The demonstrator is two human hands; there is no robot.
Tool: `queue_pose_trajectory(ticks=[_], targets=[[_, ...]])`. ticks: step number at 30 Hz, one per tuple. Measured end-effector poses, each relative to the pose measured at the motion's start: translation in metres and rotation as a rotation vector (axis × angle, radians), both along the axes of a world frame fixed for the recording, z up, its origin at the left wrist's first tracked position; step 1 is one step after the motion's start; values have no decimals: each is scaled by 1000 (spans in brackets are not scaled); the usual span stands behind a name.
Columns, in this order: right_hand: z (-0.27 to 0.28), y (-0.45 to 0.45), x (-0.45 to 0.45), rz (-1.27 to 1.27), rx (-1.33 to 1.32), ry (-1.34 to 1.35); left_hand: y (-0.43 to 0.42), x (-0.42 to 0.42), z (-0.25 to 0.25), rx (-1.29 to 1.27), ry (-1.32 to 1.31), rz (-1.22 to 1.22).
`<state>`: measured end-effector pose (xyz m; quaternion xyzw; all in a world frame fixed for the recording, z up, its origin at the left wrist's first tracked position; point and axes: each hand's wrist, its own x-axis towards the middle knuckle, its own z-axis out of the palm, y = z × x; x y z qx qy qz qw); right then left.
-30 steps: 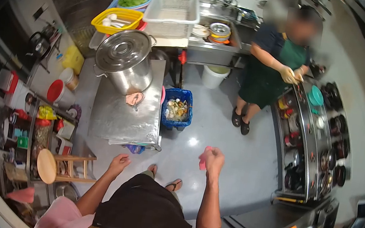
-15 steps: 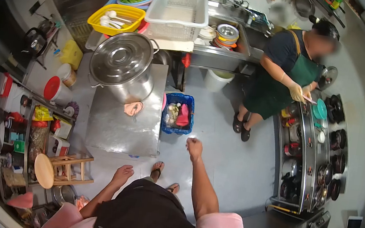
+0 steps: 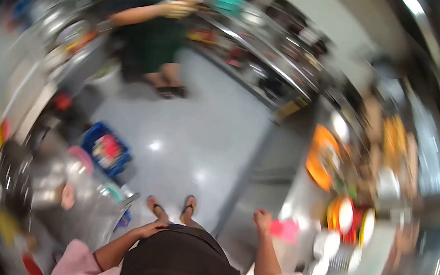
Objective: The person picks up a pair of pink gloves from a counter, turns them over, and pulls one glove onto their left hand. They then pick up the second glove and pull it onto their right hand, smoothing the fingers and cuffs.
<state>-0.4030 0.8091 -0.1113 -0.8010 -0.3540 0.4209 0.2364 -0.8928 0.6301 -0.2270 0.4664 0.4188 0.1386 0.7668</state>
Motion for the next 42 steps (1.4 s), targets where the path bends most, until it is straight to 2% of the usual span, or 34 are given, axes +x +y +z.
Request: queue_pose_trajectory(ticks=[1, 2, 3, 6, 7, 8, 11, 14, 17, 20, 23, 27, 32, 34, 35, 37, 39, 40, 42], targets=[[-6, -22, 19, -140, 21, -2, -24, 3, -34, -14, -140, 38], [-9, -47, 42, -159, 64, 149, -26, 2, -34, -40, -193, 4], [-10, -67, 48, -304, 107, 249, -23, -4, -23, -72, -230, -5], [8, -117, 42, -552, 181, 276, -22, -6, 3, -261, 65, 49], [1, -128, 47, -609, 160, 123, -13, -3, 50, -409, 265, 148], [-10, -136, 56, -592, 193, -31, -9, -3, 72, -448, 336, 119], [-35, -151, 89, -483, 262, -506, -13, -6, 96, -447, 392, -7], [-45, -135, 111, -356, 201, -588, -24, 0, 115, -430, 452, -63], [-32, -111, 97, -17, 341, -907, -37, 19, 136, -413, 525, -75], [-27, -94, 78, 270, 234, -960, -41, 52, 148, -371, 592, -93], [-51, -93, 93, 364, 219, -988, -37, 89, 153, -334, 646, -121], [-54, -93, 124, 263, 336, -895, -24, 127, 152, -266, 685, -163], [14, -95, 162, -32, 573, -688, -5, 151, 141, -142, 757, -252], [37, -89, 189, -201, 632, -467, 4, 159, 136, -74, 812, -297], [54, -84, 203, -285, 660, -356, 9, 163, 134, -25, 860, -332], [113, -81, 233, -305, 794, 82, 21, 170, 129, 83, 968, -418], [161, -78, 265, -242, 711, 338, 31, 176, 117, 250, 1014, -478], [188, -74, 272, -218, 739, 311, 35, 176, 106, 386, 1009, -494], [237, -65, 281, -162, 794, 257, 45, 188, 93, 313, 791, -181]])
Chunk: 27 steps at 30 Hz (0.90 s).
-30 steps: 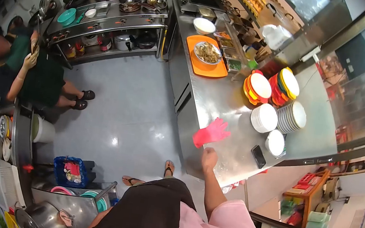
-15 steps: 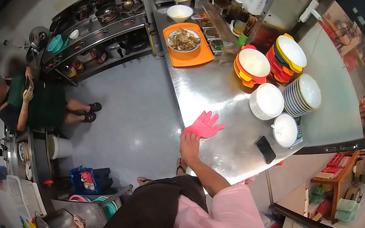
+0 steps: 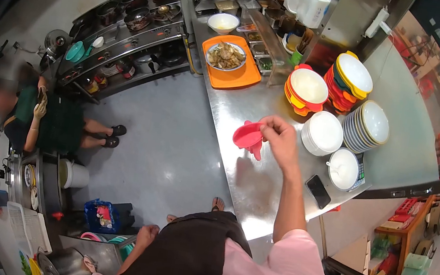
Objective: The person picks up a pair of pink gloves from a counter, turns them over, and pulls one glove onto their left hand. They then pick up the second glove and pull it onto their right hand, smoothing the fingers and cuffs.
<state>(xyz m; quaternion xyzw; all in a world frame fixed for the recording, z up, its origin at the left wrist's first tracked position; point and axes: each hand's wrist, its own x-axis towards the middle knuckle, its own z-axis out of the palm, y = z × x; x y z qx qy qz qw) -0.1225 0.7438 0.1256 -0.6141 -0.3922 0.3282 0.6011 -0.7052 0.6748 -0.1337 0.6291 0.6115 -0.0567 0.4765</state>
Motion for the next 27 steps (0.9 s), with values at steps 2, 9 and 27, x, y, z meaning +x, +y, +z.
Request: queue_pose_trajectory(ticks=[2, 9, 27], targets=[[29, 12, 8, 28, -25, 20, 16, 22, 6, -36, -239, 167], [92, 63, -2, 113, -77, 73, 7, 52, 29, -517, -456, 8], [159, 154, -22, 317, -10, 99, -57, -79, -61, -383, -252, -447]])
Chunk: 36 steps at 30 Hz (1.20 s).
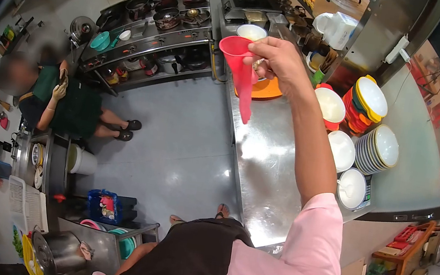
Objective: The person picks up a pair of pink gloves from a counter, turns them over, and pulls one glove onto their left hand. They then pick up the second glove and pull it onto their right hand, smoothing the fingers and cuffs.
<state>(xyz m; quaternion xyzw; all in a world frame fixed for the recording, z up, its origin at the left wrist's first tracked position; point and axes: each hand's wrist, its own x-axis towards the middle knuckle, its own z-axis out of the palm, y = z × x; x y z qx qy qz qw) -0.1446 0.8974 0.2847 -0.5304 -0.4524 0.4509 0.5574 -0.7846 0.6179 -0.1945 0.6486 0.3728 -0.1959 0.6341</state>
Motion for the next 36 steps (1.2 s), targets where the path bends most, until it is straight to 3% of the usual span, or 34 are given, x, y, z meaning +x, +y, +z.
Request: queue_pose_trajectory(ticks=[7, 10, 12, 14, 17, 22, 24, 26, 28, 31, 34, 36], targets=[[4, 18, -33, 58, 44, 67, 20, 40, 76, 5, 73, 112], [1, 19, -49, 83, 47, 71, 44, 56, 99, 85, 222, 343], [1, 15, -61, 127, 30, 76, 69, 84, 127, 190, -36, 698], [1, 10, -72, 165, 7, 37, 109, 123, 173, 362, -153, 804], [1, 1, -96, 230, -24, -16, 158, 193, 271, 712, -297, 795], [5, -22, -136, 464, -32, -87, 218, 270, 350, 1039, -608, 795], [3, -35, -149, 556, -37, -90, 233, 274, 364, 914, -705, 707], [-4, -43, -157, 618, -46, -97, 229, 276, 381, 413, -953, 822], [-6, -52, -163, 657, -78, -87, 220, 269, 388, 305, -783, 814], [0, -65, -169, 665, -89, -111, 205, 271, 391, 341, -772, 844], [13, -77, -170, 626, -40, -207, 187, 266, 411, 184, -893, 864], [21, -85, -170, 610, 24, -238, 175, 268, 413, 274, -974, 839]])
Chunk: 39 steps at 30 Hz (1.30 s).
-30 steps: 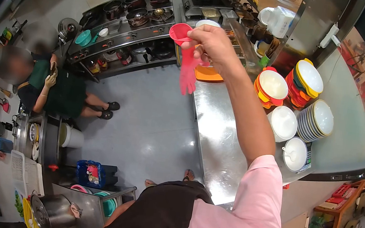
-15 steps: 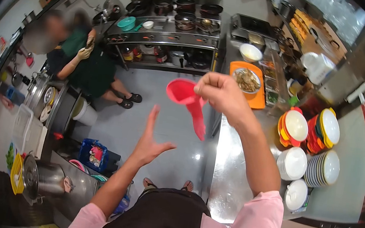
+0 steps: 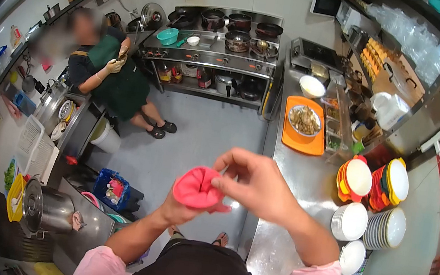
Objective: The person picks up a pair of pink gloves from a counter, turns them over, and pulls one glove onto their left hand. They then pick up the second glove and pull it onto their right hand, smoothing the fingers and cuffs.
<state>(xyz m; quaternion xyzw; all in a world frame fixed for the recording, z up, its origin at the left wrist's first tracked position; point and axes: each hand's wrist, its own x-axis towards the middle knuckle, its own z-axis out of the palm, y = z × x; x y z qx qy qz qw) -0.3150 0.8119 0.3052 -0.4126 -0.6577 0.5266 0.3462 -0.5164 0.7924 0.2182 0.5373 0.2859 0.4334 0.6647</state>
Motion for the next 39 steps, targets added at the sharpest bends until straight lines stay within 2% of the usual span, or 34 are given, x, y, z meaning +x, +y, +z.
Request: queue_pose_trajectory(ticks=[3, 5, 7, 9, 12, 16, 20, 26, 29, 32, 33, 35, 36, 37, 38, 39], targets=[[25, -28, 4, 25, -10, 67, -19, -4, 39, 229, 76, -51], [48, -46, 11, 106, 70, 7, -31, -7, 52, 625, 253, -13], [64, -56, 18, 243, 249, 4, -33, -13, 72, 938, 192, -28], [77, -60, 25, 466, 287, 113, -40, -5, 103, 1017, 92, 57], [77, -66, 16, 448, 440, 329, -50, -2, 108, 1015, -12, 94], [67, -65, 24, 361, 435, 352, -46, -2, 115, 1011, -121, 154], [58, -57, 36, 384, 487, 275, -45, -6, 100, 1035, -128, 186], [47, -46, 44, 396, 453, 249, -48, -5, 110, 944, -111, 283], [51, -43, 41, 367, 493, 270, -48, -10, 89, 1027, 12, 278], [57, -45, 47, 311, 507, 253, -47, -10, 39, 1096, 112, 415], [54, -45, 49, 256, 510, 273, -43, -11, 29, 1117, 144, 464], [38, -49, 50, 144, 496, 331, -16, -24, 14, 1143, 109, 378], [36, -55, 44, 18, 504, 263, -3, -36, 25, 1058, 89, 331], [23, -68, 22, -503, 419, 405, 11, -49, 36, 971, 68, 289], [24, -71, 19, -571, 374, 335, 4, -81, 50, 793, 113, 328], [26, -71, 19, -644, 320, 268, -1, -100, 65, 656, 26, 369]])
